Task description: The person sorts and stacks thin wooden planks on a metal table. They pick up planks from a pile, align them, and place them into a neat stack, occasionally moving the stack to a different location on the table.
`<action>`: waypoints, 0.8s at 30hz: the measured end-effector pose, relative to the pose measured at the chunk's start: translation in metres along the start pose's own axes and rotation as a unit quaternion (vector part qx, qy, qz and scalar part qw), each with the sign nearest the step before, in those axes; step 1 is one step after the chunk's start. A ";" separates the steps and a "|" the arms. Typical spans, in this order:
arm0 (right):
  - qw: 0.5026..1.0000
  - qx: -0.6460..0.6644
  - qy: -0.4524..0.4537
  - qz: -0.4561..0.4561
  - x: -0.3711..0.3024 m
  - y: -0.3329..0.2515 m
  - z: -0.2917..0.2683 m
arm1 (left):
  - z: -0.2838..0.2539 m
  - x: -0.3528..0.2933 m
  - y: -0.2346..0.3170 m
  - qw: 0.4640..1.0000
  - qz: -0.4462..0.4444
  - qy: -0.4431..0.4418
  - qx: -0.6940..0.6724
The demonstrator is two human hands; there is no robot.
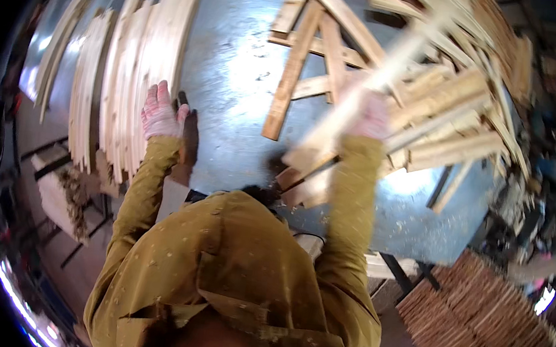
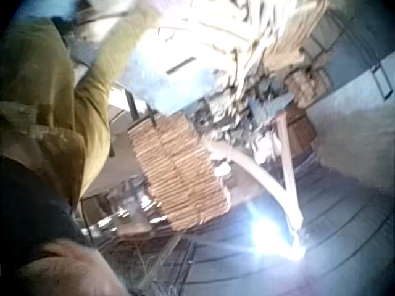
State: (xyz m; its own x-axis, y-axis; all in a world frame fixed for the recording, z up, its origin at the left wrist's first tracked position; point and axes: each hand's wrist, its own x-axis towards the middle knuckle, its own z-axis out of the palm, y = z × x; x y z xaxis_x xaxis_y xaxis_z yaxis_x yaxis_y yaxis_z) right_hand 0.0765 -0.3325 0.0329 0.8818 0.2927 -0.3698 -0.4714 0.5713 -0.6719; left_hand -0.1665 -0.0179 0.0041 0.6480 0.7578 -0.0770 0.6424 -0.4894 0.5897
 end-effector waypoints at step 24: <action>0.897 -0.046 -0.430 0.090 0.116 -0.086 0.089 | -0.021 -0.025 -0.028 0.957 0.075 0.002 0.280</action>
State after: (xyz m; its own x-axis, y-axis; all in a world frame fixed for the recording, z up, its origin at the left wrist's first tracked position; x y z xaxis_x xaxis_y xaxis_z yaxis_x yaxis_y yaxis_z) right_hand 0.2204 -0.2796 0.1045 0.4574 0.8800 0.1277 -0.5719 0.4011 -0.7156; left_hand -0.2098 -0.0142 0.0062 0.7488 0.6624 -0.0215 0.6621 -0.7461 0.0703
